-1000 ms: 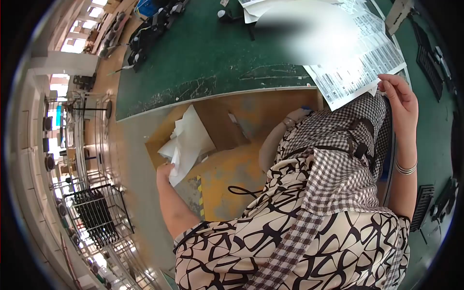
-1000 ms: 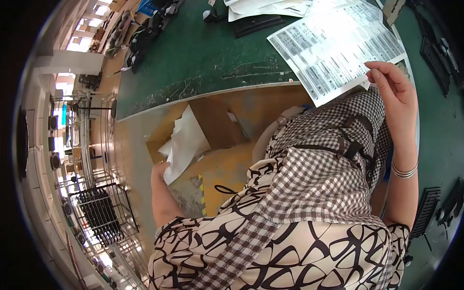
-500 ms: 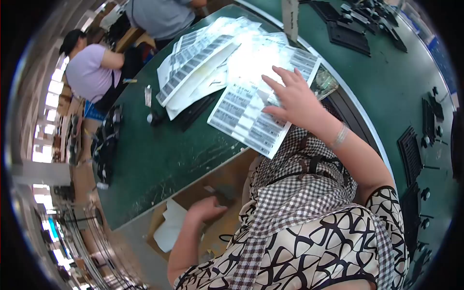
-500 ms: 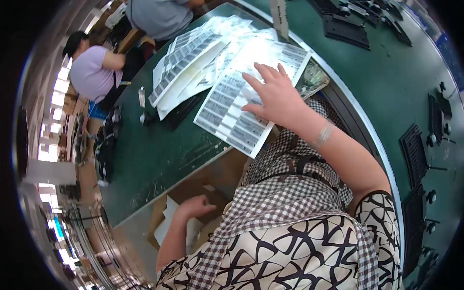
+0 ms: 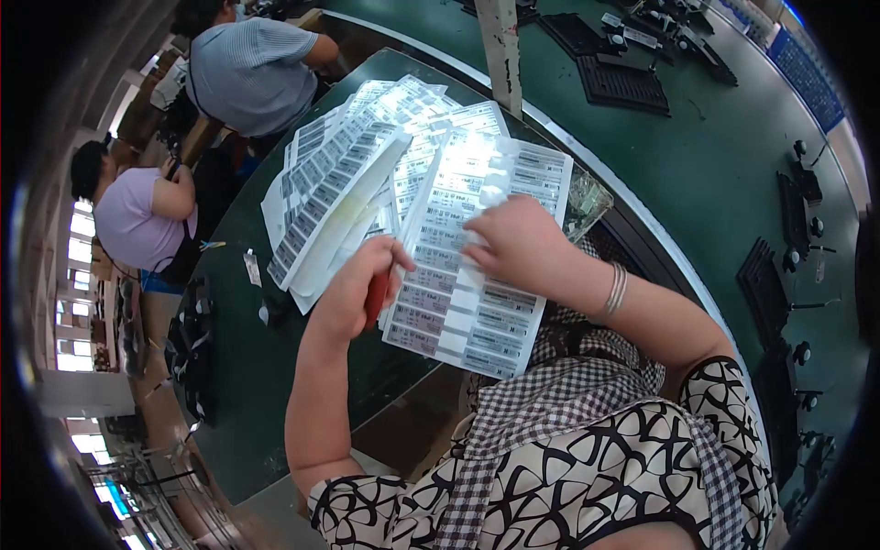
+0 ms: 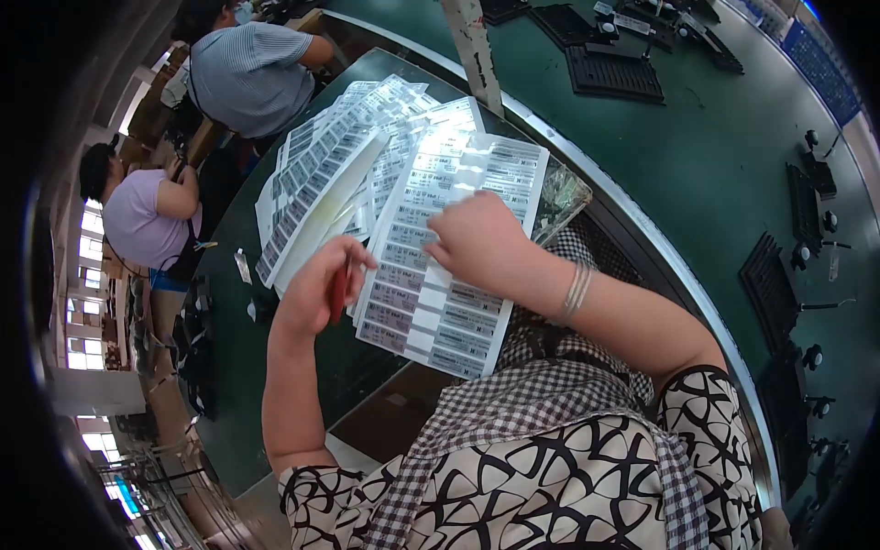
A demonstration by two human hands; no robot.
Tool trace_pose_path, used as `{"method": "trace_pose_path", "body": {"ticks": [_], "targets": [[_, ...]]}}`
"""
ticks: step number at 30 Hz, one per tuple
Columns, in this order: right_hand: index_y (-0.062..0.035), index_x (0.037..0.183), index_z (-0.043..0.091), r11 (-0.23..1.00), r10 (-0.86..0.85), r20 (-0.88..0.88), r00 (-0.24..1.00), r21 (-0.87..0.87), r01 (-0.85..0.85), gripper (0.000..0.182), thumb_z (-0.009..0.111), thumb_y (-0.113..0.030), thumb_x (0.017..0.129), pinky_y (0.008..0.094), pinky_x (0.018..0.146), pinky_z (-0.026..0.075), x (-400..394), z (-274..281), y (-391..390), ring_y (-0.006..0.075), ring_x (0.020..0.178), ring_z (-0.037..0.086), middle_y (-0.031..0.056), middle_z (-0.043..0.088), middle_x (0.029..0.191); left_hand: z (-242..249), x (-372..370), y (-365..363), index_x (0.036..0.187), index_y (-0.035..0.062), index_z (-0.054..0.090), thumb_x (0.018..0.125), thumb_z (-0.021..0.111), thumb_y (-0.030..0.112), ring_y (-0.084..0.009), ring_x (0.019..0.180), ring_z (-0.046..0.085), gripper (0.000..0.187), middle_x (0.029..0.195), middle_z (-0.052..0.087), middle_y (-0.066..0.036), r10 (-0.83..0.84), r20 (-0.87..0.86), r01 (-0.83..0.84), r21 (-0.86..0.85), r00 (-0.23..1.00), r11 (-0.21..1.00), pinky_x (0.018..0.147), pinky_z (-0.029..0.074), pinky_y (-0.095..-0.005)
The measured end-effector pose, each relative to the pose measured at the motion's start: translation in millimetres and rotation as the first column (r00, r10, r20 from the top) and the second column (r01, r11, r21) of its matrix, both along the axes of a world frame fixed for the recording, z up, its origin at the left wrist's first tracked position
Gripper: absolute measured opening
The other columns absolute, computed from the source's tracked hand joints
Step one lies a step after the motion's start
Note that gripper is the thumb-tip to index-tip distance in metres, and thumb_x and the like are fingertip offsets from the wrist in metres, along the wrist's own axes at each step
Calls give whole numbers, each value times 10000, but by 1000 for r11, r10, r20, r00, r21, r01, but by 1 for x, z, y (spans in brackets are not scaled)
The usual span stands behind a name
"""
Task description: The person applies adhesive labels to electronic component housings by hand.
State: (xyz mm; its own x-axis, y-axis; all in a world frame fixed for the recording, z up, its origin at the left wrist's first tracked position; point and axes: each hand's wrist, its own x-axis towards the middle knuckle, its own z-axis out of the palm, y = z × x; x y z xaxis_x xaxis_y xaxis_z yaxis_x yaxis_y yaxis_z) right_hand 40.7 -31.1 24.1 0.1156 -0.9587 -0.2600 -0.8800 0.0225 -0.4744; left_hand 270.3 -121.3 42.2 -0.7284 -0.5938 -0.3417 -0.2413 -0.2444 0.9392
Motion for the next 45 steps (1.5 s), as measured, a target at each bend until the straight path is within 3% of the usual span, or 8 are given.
{"method": "trace_pose_path", "body": {"ticks": [2,4,8,10,12,13,18,45], "targets": [[-40,1174,612,956,-37,-28,999,-291,27,448,668,-339,845,475,1043,391,-14,-5,-24,310,1189,521,181,590,1199,-5,-30,-22,1011,17,559,978,451,249,-57,618,482,258,785,612,-71,85,-130,-64,155,988,986,553,382,-221],[-36,1200,604,700,-44,-68,997,-714,-18,484,677,-347,836,478,1061,371,-31,-47,-51,309,1217,508,188,576,1238,-16,-54,-47,1029,21,574,984,463,186,-65,644,506,204,860,641,-82,39,-101,-26,124,994,992,575,397,-222],[-21,1240,584,747,-69,-74,995,-665,3,556,656,-400,840,485,1126,294,-40,-74,-54,343,1278,464,211,533,1312,-21,-86,-68,1071,35,609,996,479,103,-62,707,535,165,964,642,-65,-51,207,84,-157,977,984,625,423,-216],[-16,1244,582,741,-102,-62,993,-671,34,577,653,-417,835,483,1131,280,-37,-78,-51,349,1274,461,213,535,1302,-43,-97,-77,1126,51,623,995,496,146,-186,747,605,206,962,659,-92,62,352,207,-674,934,710,689,478,-313],[-14,1244,582,696,-145,-88,985,-717,38,593,662,-427,826,474,1097,318,-36,-77,-50,340,1217,497,196,560,1247,-54,-107,-87,1159,52,619,985,509,159,-271,784,632,232,934,665,-118,202,374,329,-917,905,223,729,491,-373],[-14,1247,582,748,-138,-96,986,-663,40,604,664,-437,823,465,1069,334,-36,-72,-50,328,1177,508,182,568,1210,-55,-117,-89,1160,55,618,959,543,172,-355,841,629,244,927,654,-147,220,318,252,-926,922,280,769,485,-430],[-29,1274,566,870,-156,-152,976,-489,63,638,654,-477,829,430,973,364,-35,-53,-60,281,1017,515,130,564,1051,-73,-144,-106,1052,59,621,919,604,186,-326,855,639,185,942,657,-137,248,312,245,-932,917,267,759,491,-416],[-34,1213,609,799,-185,-88,979,-594,98,607,655,-492,818,464,997,351,-35,-71,-58,275,1061,514,115,578,1043,-58,-159,-120,941,51,636,876,637,196,-321,833,654,159,893,677,-126,189,494,425,-850,849,311,741,506,-405]]}}
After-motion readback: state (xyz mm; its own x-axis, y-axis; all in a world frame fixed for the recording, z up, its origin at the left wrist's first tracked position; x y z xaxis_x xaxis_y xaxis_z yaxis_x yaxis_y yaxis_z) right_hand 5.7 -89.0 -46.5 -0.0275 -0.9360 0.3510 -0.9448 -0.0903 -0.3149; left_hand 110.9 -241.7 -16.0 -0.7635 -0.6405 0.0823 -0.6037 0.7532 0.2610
